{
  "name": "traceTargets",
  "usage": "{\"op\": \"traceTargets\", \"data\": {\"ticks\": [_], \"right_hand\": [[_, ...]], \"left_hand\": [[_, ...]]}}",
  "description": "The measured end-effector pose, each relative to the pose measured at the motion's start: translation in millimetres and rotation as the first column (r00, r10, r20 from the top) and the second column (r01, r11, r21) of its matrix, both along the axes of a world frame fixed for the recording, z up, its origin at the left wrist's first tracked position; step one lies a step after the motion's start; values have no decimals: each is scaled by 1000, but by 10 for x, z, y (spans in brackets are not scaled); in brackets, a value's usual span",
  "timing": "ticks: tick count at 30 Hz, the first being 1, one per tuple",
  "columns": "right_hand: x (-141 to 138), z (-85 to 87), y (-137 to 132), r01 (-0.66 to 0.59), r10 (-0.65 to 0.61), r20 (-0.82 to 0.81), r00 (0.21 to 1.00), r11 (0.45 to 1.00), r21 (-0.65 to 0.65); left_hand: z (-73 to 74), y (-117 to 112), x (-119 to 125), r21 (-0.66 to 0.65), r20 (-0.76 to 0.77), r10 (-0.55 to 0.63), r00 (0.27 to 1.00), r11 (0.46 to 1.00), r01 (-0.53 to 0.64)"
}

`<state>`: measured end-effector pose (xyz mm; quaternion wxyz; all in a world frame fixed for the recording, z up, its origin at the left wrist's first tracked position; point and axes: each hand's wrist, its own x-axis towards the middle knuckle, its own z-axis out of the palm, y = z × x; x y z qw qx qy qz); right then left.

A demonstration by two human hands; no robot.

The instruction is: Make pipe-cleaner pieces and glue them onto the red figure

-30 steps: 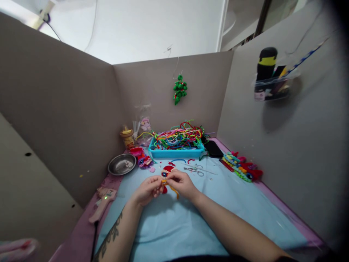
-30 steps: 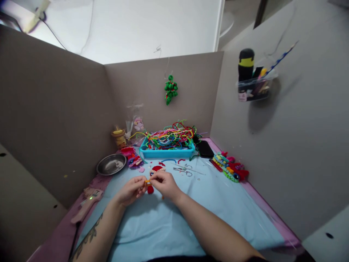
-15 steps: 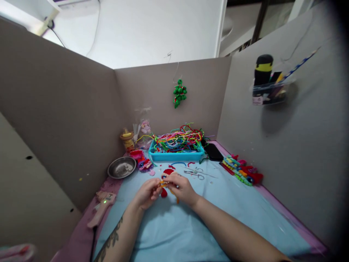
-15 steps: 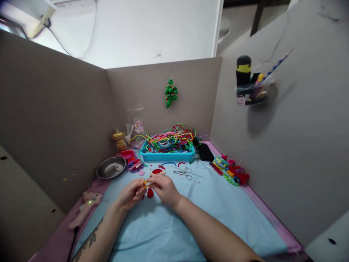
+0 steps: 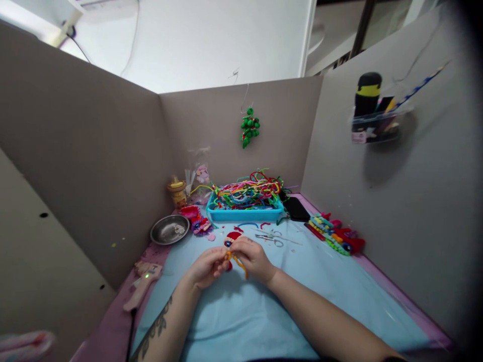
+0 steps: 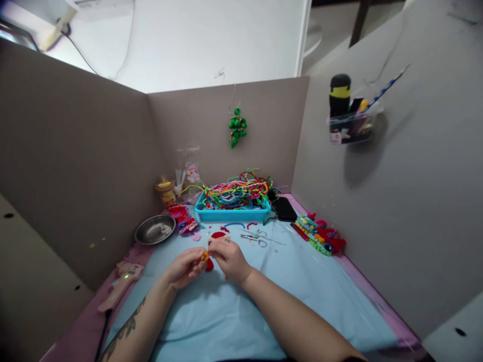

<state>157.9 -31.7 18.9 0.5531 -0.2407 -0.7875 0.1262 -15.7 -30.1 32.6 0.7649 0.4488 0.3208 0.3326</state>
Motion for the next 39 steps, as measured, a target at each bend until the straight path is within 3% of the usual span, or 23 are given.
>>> {"op": "traceTargets", "data": {"ticks": [13,18,23,28,36,39], "right_hand": [[-14,61,-7,85,-92,-36,995,985,-152],[-7,42,17,95,-101,-21,995,976,-196],[-3,19,23,90,-86,28,996,974,-210],[-3,19,21,95,-87,46,995,974,-207],[-9,7,18,94,-86,43,995,972,-214],[-37,15,13,79,-100,-41,994,934,-349]], "left_hand": [[20,-16,-30,38,8,-23,1000,999,23],[3,4,-16,122,-35,72,997,990,-67],[-59,43,24,335,-147,220,964,929,-161],[-74,54,30,530,-256,337,906,833,-159],[-99,53,33,587,-315,389,866,797,-144],[-101,29,37,667,-298,474,829,725,-174]]}}
